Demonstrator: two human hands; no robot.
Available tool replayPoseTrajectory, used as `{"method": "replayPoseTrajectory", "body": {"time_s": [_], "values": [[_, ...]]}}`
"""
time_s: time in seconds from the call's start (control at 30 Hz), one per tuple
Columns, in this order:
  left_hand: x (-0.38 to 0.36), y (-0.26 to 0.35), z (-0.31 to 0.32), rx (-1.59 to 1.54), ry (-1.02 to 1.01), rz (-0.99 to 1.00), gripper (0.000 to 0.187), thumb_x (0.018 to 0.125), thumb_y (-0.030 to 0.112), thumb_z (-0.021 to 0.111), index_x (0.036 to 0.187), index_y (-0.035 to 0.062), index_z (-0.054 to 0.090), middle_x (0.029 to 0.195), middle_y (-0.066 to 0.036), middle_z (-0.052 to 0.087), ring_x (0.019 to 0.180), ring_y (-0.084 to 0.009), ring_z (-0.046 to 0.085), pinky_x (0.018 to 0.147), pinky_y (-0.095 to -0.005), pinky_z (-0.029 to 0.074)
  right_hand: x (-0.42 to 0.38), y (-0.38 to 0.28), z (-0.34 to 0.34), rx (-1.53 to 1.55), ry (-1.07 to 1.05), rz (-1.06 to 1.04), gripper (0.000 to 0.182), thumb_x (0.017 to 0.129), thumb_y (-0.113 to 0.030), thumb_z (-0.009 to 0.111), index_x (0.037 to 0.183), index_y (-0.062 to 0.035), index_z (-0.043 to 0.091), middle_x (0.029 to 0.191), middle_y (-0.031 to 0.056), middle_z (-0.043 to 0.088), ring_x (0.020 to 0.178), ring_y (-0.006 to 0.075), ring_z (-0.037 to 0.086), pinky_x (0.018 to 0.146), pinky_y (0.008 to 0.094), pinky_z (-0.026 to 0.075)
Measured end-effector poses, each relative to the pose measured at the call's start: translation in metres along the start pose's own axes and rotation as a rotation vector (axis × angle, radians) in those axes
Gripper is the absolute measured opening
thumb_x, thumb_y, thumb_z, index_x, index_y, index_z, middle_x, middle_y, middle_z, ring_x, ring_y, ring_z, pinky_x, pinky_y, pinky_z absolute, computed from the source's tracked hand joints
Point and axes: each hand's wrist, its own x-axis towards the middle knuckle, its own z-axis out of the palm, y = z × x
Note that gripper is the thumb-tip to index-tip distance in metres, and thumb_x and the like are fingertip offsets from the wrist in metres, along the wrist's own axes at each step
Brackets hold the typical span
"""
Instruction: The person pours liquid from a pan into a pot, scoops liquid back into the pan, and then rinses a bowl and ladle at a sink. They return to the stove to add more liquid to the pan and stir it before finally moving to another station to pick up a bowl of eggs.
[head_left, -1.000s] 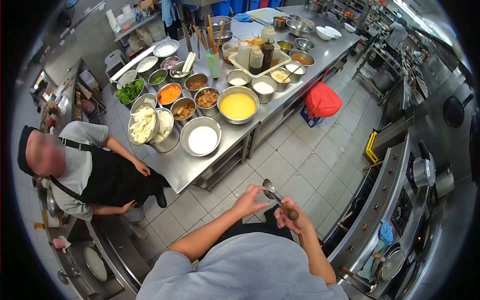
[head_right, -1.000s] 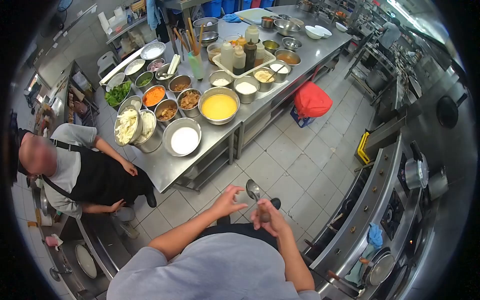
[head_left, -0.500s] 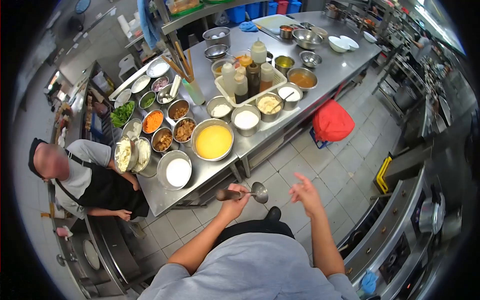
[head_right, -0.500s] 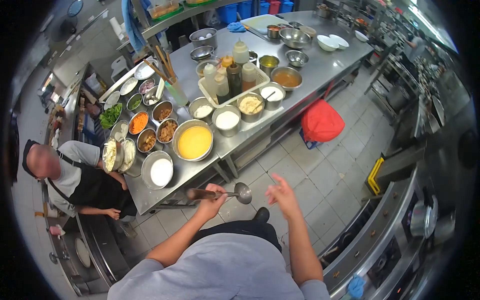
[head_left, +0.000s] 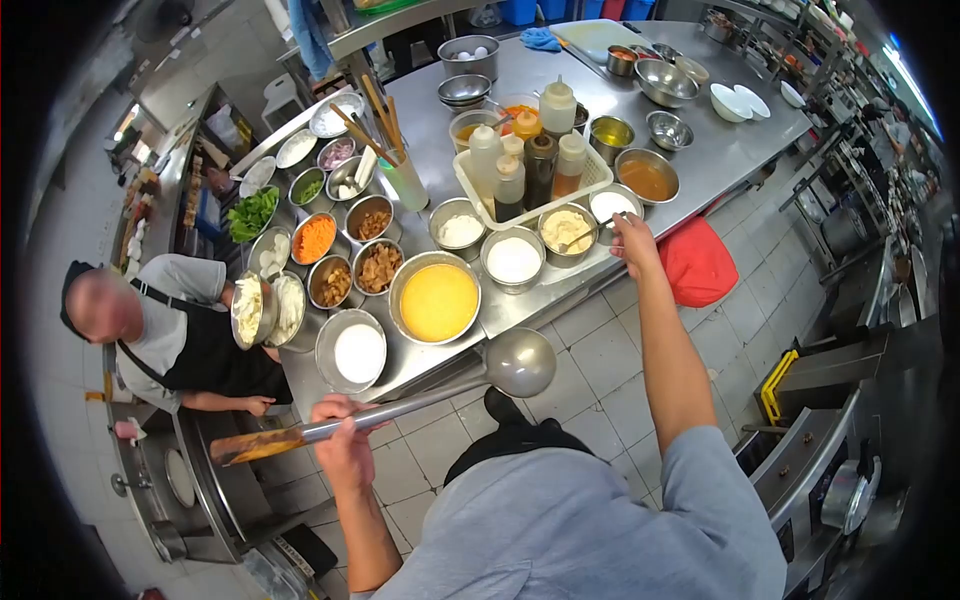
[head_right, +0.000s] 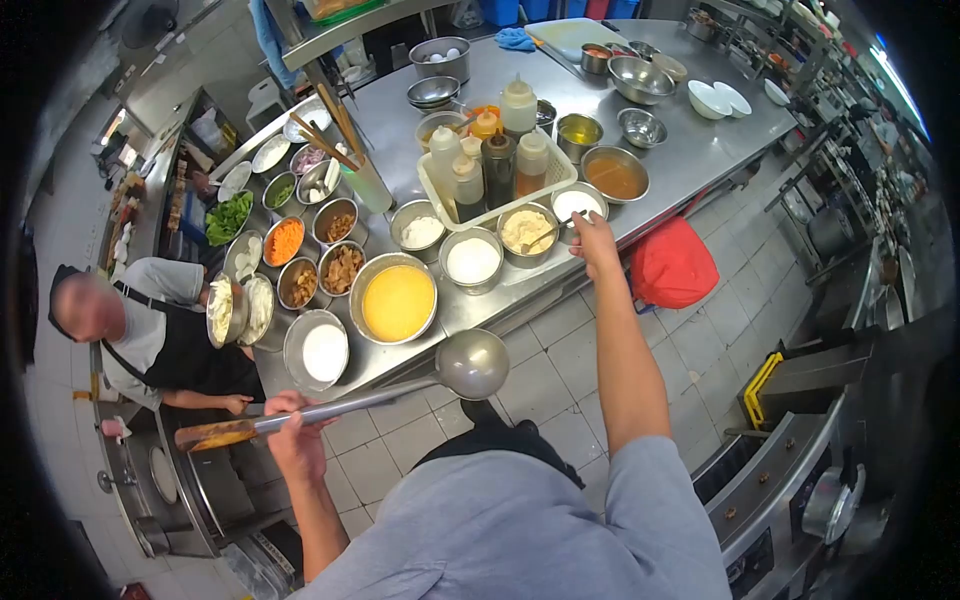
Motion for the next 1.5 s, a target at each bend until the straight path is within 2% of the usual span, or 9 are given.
{"method": "replayPoseTrajectory", "body": {"time_s": [0.03, 0.13, 0.23, 0.6, 0.7, 0.97, 1.1, 1.17, 1.5], "values": [[0.008, 0.004, -0.008, -0.017, 0.002, -0.008, 0.022, 0.085, 0.015, 0.064, 0.095, 0.0063, 0.047, 0.097, -0.007, 0.046, 0.084, -0.0226, 0.061, 0.07, -0.043, 0.061, 0.003, 0.004, 0.004, -0.016, 0.009, -0.004, 0.053, 0.092, -0.026, 0.062, 0.135, -0.0015, 0.043, 0.085, 0.0017, 0.053, 0.06, 0.0084, 0.05, 0.051, 0.0237, 0.046], [0.024, 0.008, -0.022, -0.008, 0.088, 0.095, 0.024, 0.083, 0.017, 0.064, 0.092, 0.0055, 0.046, 0.094, -0.008, 0.044, 0.083, -0.0239, 0.06, 0.063, -0.0416, 0.061, 0.017, 0.001, 0.022, 0.035, -0.014, 0.009, 0.02, 0.092, -0.029, 0.062, 0.103, -0.0116, 0.059, 0.073, -0.0035, 0.049, 0.054, 0.006, 0.046, 0.048, 0.0238, 0.043], [0.038, 0.008, -0.027, -0.008, 0.115, 0.133, 0.023, 0.082, 0.017, 0.064, 0.09, 0.0056, 0.046, 0.093, -0.008, 0.044, 0.081, -0.0243, 0.06, 0.063, -0.0412, 0.061, 0.008, -0.002, 0.031, -0.124, -0.001, -0.062, 0.02, 0.095, -0.03, 0.059, 0.096, -0.01, 0.058, 0.066, -0.0036, 0.048, 0.054, 0.0061, 0.046, 0.047, 0.0226, 0.042], [0.062, -0.001, -0.009, -0.071, 0.068, 0.154, 0.019, 0.082, 0.012, 0.063, 0.089, 0.003, 0.049, 0.093, -0.009, 0.044, 0.085, -0.0275, 0.06, 0.067, -0.0446, 0.059, -0.059, 0.008, 0.03, -0.424, -0.155, -0.419, 0.022, 0.1, -0.021, 0.051, 0.111, -0.0034, 0.061, 0.078, 0.0001, 0.055, 0.063, 0.0053, 0.048, 0.055, 0.0205, 0.04], [0.055, -0.001, 0.007, -0.062, 0.086, 0.138, 0.019, 0.082, 0.012, 0.064, 0.089, 0.0028, 0.049, 0.093, -0.009, 0.044, 0.086, -0.028, 0.06, 0.069, -0.045, 0.058, -0.069, -0.001, 0.021, -0.444, -0.131, -0.605, 0.019, 0.099, -0.015, 0.053, 0.106, -0.0006, 0.063, 0.079, 0.0007, 0.055, 0.068, 0.0075, 0.049, 0.061, 0.022, 0.041], [0.014, -0.011, 0.044, -0.03, 0.157, 0.209, 0.018, 0.081, 0.012, 0.061, 0.089, 0.0022, 0.048, 0.092, -0.01, 0.044, 0.084, -0.0287, 0.06, 0.067, -0.0473, 0.06, -0.064, -0.013, -0.012, -0.429, -0.25, -0.568, 0.017, 0.098, -0.011, 0.052, 0.105, -0.0014, 0.064, 0.083, 0.0009, 0.055, 0.072, 0.0077, 0.049, 0.064, 0.0216, 0.041], [-0.007, -0.021, 0.066, -0.048, 0.22, 0.238, 0.017, 0.08, 0.012, 0.061, 0.089, 0.0026, 0.049, 0.093, -0.01, 0.045, 0.086, -0.0282, 0.06, 0.067, -0.0476, 0.061, -0.052, -0.024, -0.015, -0.47, -0.343, -0.715, 0.018, 0.1, -0.015, 0.052, 0.109, -0.0024, 0.062, 0.082, -0.0009, 0.056, 0.067, 0.0046, 0.046, 0.059, 0.0193, 0.039], [-0.02, -0.022, 0.072, -0.037, 0.25, 0.257, 0.017, 0.08, 0.012, 0.062, 0.089, 0.0027, 0.05, 0.093, -0.01, 0.045, 0.086, -0.0279, 0.059, 0.068, -0.0473, 0.06, -0.052, -0.029, -0.018, -0.411, -0.357, -0.581, 0.015, 0.097, -0.01, 0.054, 0.103, -0.0015, 0.065, 0.085, 0.0039, 0.061, 0.074, 0.0088, 0.056, 0.063, 0.0213, 0.043], [-0.067, -0.016, 0.083, -0.022, 0.381, 0.322, 0.014, 0.079, 0.007, 0.062, 0.086, 0.0015, 0.051, 0.093, -0.01, 0.046, 0.085, -0.0266, 0.061, 0.069, -0.0447, 0.061, -0.019, -0.009, -0.016, -0.391, -0.461, -0.541, 0.017, 0.1, -0.016, 0.053, 0.106, -0.003, 0.062, 0.082, -0.0002, 0.057, 0.069, 0.0044, 0.048, 0.056, 0.0187, 0.037]]}}
